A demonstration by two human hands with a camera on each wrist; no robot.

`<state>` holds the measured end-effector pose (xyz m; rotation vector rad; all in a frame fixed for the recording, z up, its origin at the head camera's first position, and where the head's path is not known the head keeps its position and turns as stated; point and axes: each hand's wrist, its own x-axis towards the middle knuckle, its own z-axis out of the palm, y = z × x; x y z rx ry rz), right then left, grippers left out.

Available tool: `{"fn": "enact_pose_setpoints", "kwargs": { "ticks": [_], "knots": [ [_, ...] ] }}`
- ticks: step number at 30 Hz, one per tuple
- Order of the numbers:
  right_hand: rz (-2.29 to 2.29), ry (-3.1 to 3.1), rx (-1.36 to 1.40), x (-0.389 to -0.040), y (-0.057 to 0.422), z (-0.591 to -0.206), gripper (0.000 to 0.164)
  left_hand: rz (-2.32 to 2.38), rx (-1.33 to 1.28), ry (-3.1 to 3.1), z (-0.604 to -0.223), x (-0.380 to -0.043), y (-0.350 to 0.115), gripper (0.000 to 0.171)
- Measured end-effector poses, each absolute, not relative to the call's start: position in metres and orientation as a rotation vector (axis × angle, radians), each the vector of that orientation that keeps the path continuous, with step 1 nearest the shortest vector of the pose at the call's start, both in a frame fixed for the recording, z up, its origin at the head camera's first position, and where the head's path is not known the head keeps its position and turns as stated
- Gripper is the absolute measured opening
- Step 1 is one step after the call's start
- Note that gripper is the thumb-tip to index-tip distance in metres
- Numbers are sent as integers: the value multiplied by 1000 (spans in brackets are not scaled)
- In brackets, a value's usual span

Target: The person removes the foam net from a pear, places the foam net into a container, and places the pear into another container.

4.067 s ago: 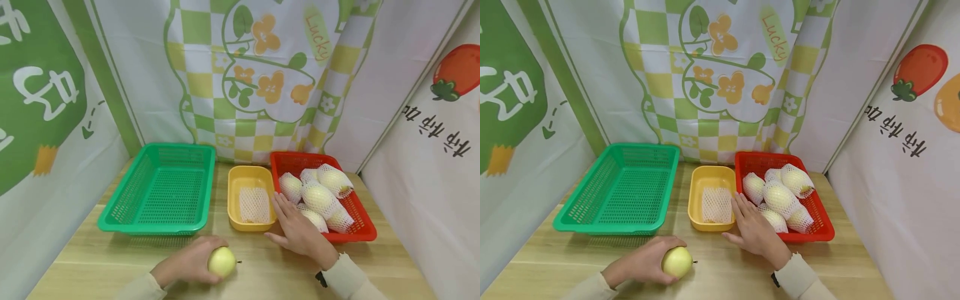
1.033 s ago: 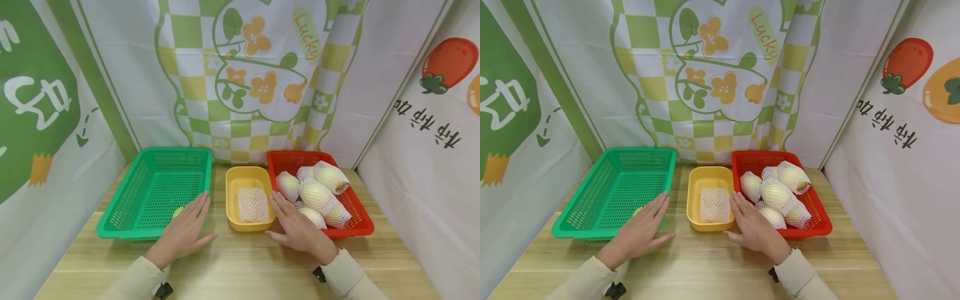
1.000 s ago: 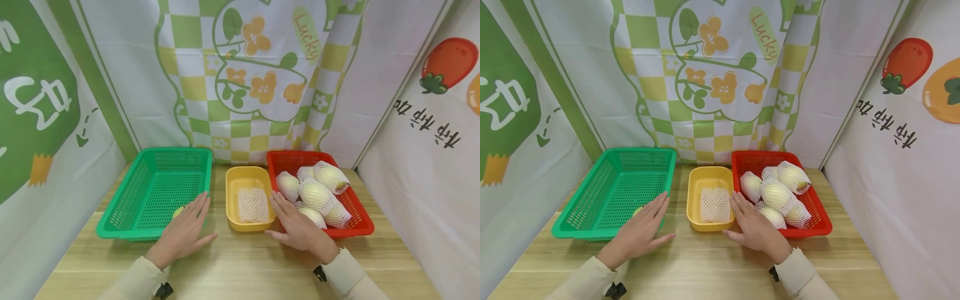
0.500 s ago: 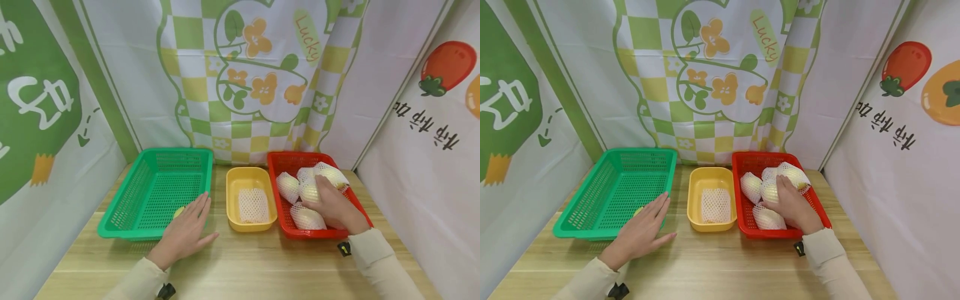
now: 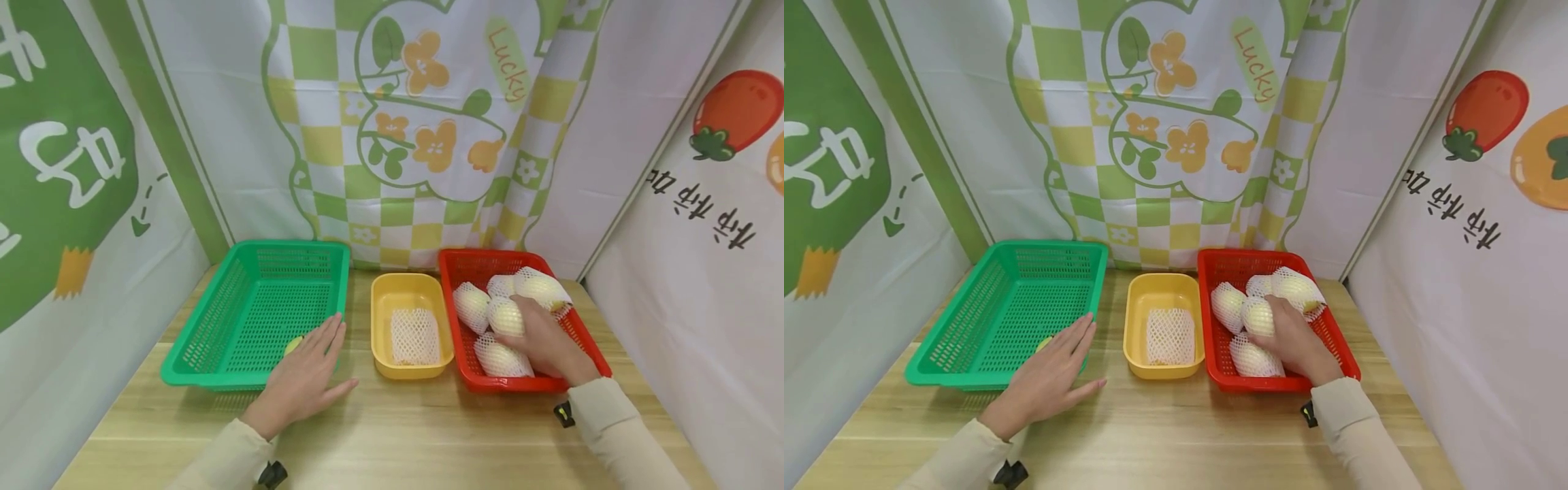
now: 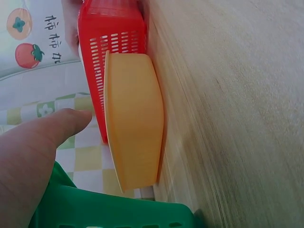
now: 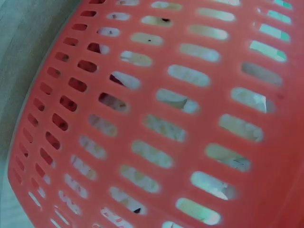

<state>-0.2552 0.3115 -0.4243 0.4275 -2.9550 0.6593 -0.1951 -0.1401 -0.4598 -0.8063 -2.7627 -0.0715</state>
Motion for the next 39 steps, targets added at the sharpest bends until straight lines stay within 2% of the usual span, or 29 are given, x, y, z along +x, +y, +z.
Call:
{"fn": "enact_pose_setpoints", "kwargs": {
  "ticks": [6,12,18,21,31,39],
  "knots": [
    [519,-2836,489,-257,306,-413,67,-79,-809,-2762,-460,-195,-141,97],
    [469,-2608,721,-257,288,-386,68,-76,-808,-2764,-460,-195,-141,97],
    [507,-2615,822,-234,253,-354,73,-74,-810,-2770,-459,-195,-140,97],
    [517,-2623,896,-220,234,-350,72,-70,-811,-2776,-459,-196,-140,97],
    [461,-2665,1151,-176,186,-385,77,-63,-824,-2766,-459,-196,-142,98],
    [507,-2706,1305,-166,167,-432,76,-48,-828,-2749,-459,-196,-142,98]
  ]
}}
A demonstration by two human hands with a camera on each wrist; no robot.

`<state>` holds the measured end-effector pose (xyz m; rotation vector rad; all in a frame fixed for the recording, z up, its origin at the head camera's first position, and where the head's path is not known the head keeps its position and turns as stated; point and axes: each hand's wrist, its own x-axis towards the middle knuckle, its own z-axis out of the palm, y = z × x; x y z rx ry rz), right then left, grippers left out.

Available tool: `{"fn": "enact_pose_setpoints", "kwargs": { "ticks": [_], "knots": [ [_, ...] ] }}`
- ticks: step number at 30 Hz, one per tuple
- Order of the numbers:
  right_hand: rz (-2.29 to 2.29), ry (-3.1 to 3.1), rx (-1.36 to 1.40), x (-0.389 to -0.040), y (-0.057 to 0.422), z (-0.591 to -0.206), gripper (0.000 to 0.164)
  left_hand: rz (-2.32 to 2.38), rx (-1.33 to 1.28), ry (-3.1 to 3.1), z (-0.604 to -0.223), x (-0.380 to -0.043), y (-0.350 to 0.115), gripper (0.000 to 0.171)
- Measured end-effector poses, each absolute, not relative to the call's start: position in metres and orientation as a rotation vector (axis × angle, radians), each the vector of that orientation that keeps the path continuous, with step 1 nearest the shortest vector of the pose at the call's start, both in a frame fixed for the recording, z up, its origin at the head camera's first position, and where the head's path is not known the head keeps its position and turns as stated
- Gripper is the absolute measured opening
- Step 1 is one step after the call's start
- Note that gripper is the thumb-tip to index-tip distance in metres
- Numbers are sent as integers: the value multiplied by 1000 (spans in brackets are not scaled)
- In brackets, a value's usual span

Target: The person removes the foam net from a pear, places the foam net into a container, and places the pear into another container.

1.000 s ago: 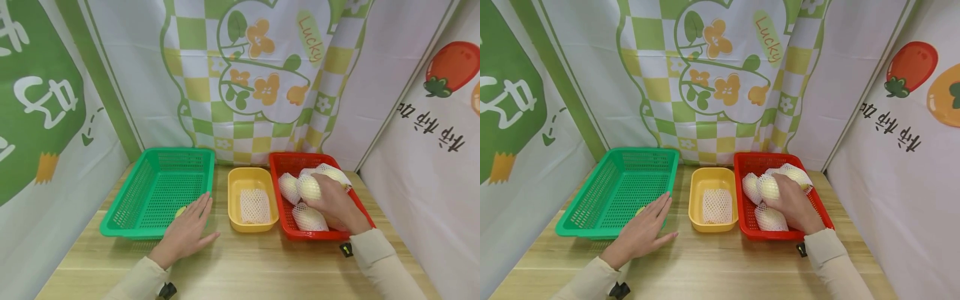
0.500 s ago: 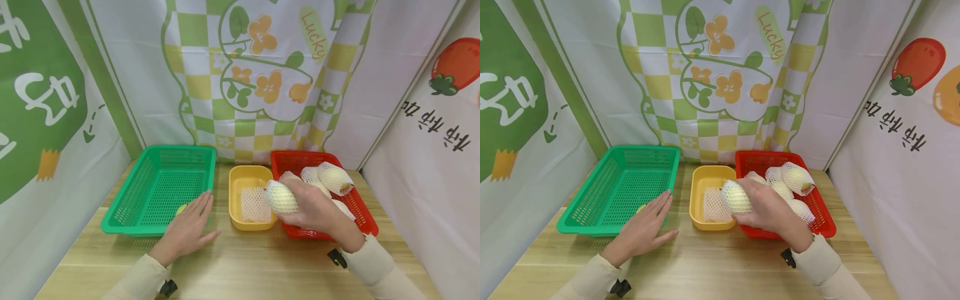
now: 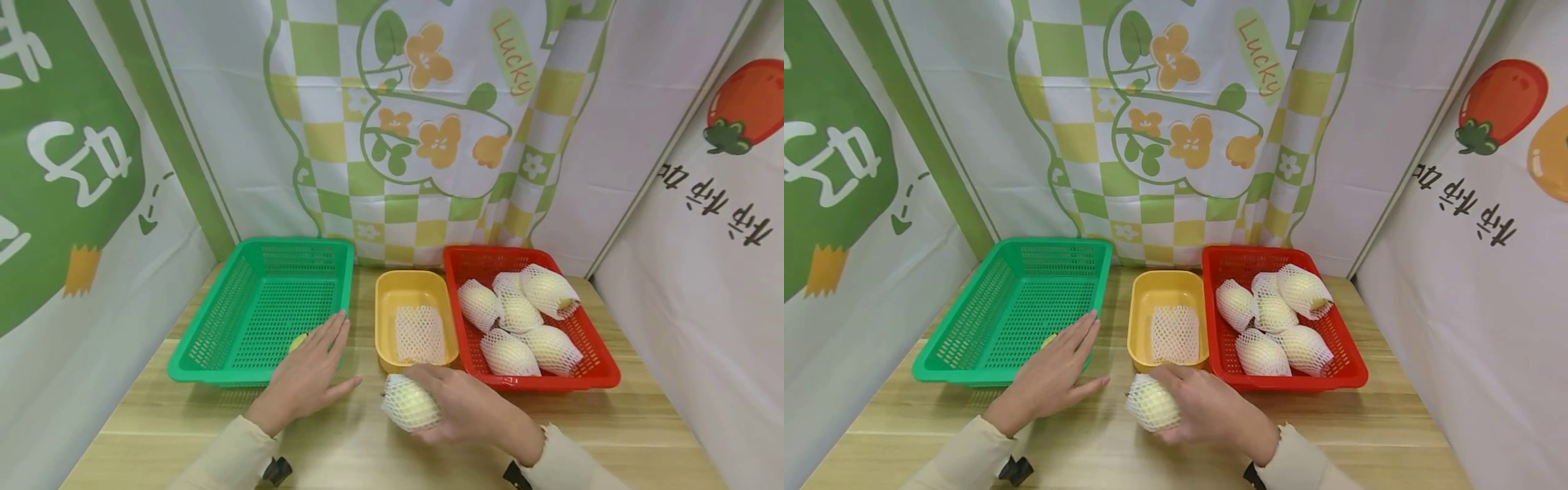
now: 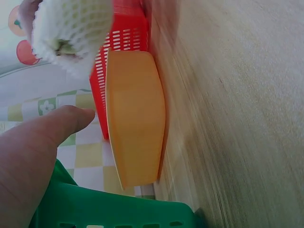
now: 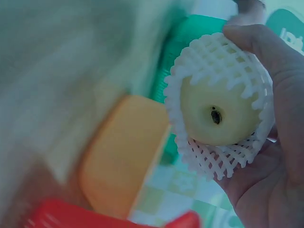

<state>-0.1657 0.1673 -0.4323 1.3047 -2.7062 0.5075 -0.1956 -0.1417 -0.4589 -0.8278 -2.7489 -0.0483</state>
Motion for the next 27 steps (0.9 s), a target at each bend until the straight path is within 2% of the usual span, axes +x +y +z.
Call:
{"fn": "enact_pose_setpoints", "kwargs": {
  "ticks": [6,13,16,21,23,27],
  "knots": [
    [492,-2885,1266,-169,164,-455,72,-61,-824,-2771,-458,-197,-140,98],
    [431,-2987,1259,-167,167,-468,84,-144,-851,-2634,-450,-183,-141,97],
    [500,-2964,1308,-165,172,-469,93,-284,-939,-2495,-442,-163,-139,88],
    [680,-2977,1258,-163,191,-463,103,-608,-1126,-2432,-438,-134,-127,55],
    [728,-2982,1222,-163,198,-462,102,-716,-1174,-2493,-443,-132,-123,45],
    [813,-2964,1196,-165,204,-463,96,-881,-1237,-2602,-456,-141,-116,38]
  ]
}}
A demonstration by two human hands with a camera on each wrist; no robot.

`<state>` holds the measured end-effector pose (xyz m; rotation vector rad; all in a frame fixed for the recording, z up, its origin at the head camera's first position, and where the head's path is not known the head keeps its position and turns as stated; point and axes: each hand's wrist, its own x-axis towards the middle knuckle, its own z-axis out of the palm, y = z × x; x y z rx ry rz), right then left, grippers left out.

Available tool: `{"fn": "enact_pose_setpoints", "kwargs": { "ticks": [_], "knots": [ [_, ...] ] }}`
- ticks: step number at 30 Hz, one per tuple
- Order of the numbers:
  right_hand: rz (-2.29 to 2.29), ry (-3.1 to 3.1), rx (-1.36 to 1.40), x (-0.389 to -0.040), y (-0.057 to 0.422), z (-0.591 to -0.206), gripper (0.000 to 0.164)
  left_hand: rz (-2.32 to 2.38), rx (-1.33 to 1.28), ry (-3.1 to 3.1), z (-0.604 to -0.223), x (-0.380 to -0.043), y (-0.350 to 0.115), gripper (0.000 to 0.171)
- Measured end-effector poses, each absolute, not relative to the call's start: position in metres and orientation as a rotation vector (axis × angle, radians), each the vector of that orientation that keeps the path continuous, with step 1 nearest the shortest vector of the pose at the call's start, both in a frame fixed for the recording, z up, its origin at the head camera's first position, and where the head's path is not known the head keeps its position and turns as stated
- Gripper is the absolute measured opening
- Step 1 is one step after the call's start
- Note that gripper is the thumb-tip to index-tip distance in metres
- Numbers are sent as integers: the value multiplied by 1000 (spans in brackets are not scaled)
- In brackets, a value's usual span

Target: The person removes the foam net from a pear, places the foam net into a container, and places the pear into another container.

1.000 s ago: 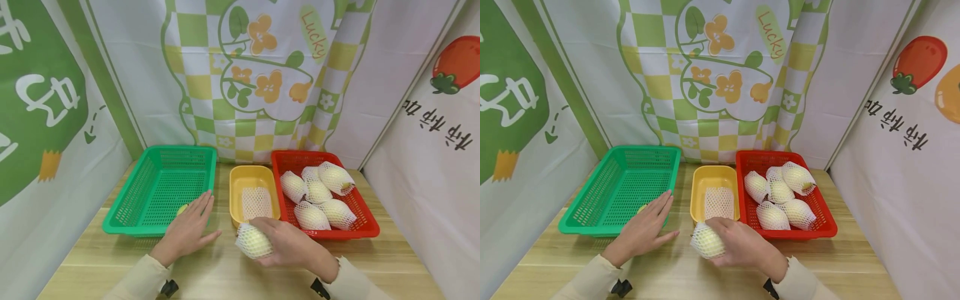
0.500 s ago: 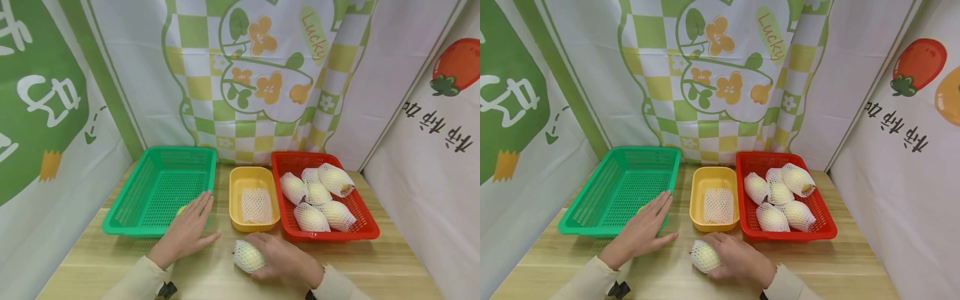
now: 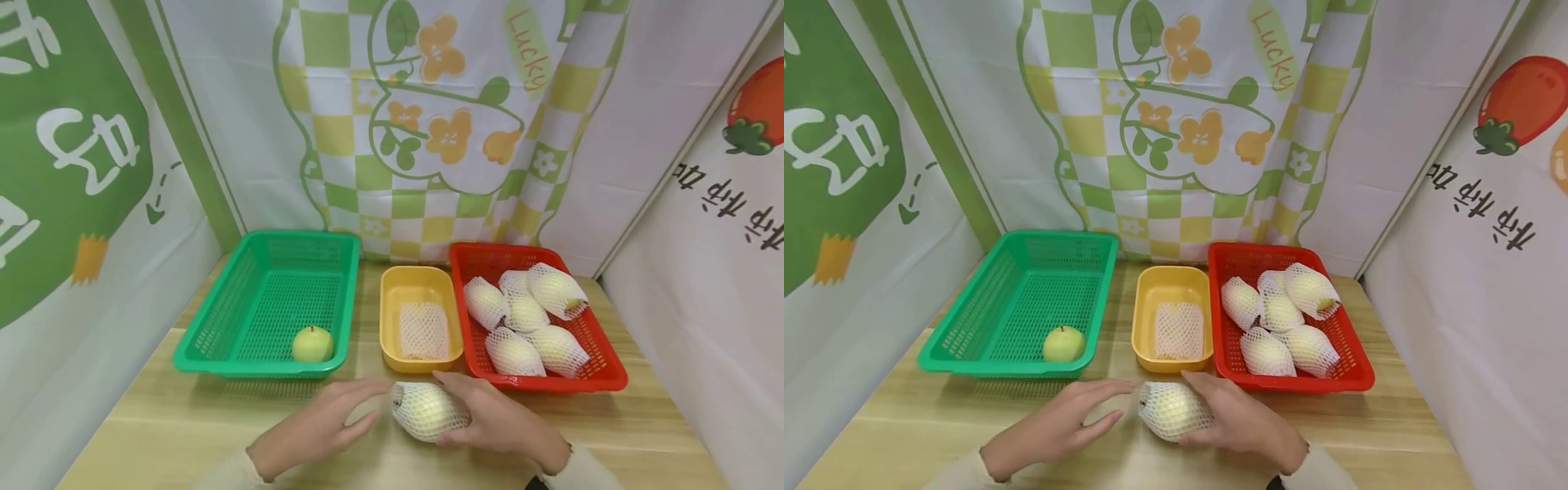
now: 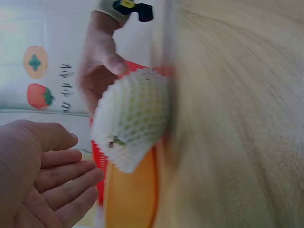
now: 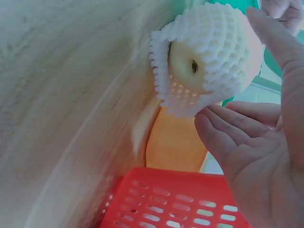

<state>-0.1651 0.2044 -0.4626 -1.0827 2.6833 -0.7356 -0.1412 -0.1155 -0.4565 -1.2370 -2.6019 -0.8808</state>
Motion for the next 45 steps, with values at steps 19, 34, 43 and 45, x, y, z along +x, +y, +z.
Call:
{"fn": "enact_pose_setpoints", "kwargs": {
  "ticks": [19,34,43,45],
  "knots": [
    [-874,2664,-1109,-158,203,-476,80,-889,-1378,-2768,-490,-179,-58,68],
    [-833,2706,-1139,-156,201,-475,63,-1075,-1307,-2714,-498,-176,-63,69],
    [-816,2793,-1281,-153,201,-476,20,-1305,-1153,-2770,-498,-177,-84,69],
    [-792,2793,-1221,-153,199,-476,40,-1282,-1163,-2753,-497,-177,-86,67]
  ]
}}
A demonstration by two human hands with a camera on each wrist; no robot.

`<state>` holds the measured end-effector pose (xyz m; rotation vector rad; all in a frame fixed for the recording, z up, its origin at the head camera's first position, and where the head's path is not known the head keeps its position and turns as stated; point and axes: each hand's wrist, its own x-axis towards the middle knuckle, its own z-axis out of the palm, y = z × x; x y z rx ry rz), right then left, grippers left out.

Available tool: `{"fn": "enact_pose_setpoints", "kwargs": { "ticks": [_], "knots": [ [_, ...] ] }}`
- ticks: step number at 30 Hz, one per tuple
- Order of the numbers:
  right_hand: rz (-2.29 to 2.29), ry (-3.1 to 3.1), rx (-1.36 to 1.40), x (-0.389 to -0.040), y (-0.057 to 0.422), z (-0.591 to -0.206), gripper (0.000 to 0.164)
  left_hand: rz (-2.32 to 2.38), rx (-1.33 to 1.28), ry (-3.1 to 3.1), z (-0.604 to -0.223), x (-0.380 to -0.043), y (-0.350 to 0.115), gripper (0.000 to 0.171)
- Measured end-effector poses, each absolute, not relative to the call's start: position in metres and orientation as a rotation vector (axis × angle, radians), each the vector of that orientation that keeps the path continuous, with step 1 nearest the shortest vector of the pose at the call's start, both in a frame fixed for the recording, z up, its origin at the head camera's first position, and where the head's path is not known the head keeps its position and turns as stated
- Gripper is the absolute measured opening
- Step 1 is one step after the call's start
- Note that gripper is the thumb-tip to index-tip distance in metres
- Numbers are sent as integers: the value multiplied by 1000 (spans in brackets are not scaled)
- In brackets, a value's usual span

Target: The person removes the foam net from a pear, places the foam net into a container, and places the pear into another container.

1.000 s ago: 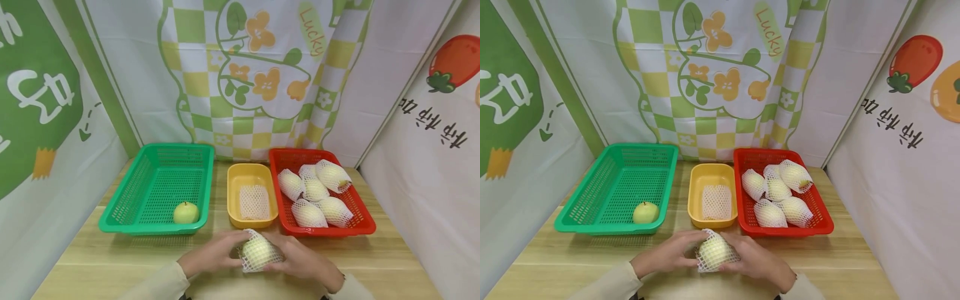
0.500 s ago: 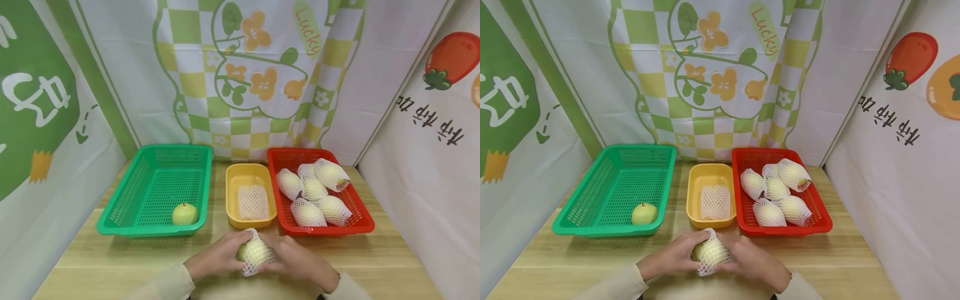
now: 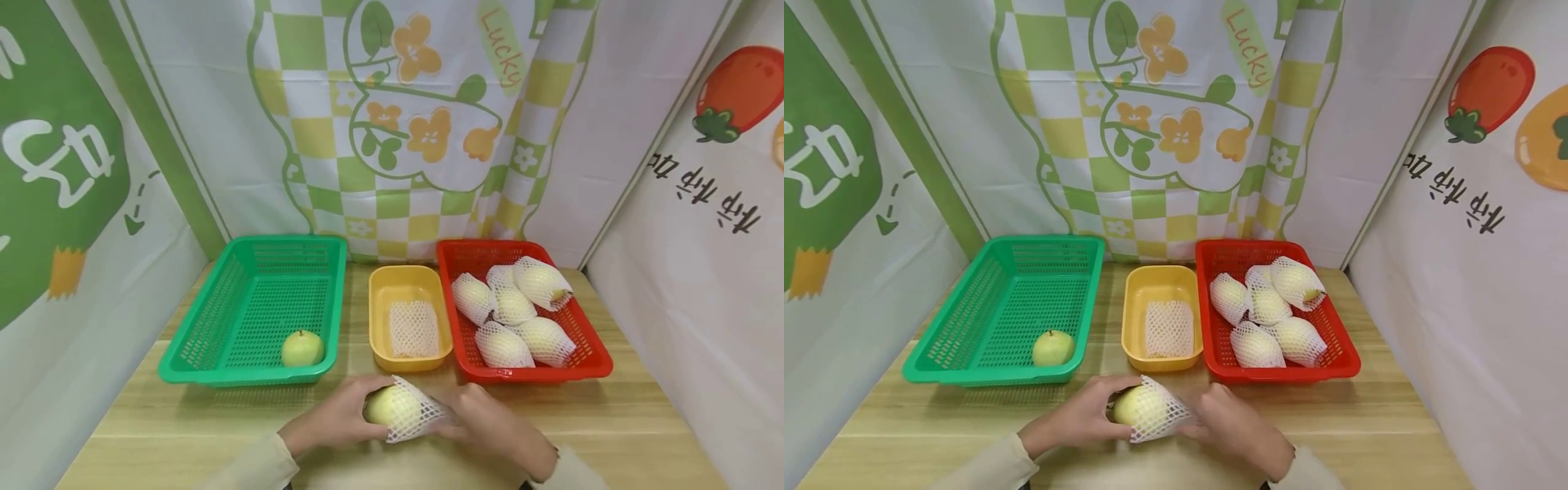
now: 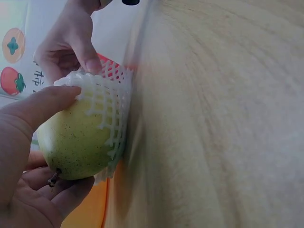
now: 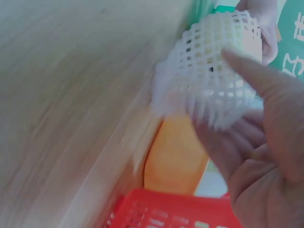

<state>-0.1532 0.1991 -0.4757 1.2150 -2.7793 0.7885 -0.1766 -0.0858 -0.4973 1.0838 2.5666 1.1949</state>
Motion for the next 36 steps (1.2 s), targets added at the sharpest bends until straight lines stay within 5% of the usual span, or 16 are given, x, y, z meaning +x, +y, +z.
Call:
{"fn": "enact_pose_setpoints", "kwargs": {
  "ticks": [4,13,25,36],
  "knots": [
    [814,-2837,1207,-155,189,-476,76,1190,1120,2577,-497,-176,-87,65],
    [888,-2851,1240,-152,182,-475,18,1229,1035,2584,-503,-171,-95,72],
    [821,-2812,1313,-149,199,-438,21,1239,935,2636,-502,-168,-114,72],
    [1154,-2889,1001,-158,212,-402,5,1151,944,2665,-500,-166,-122,73]
  ]
}}
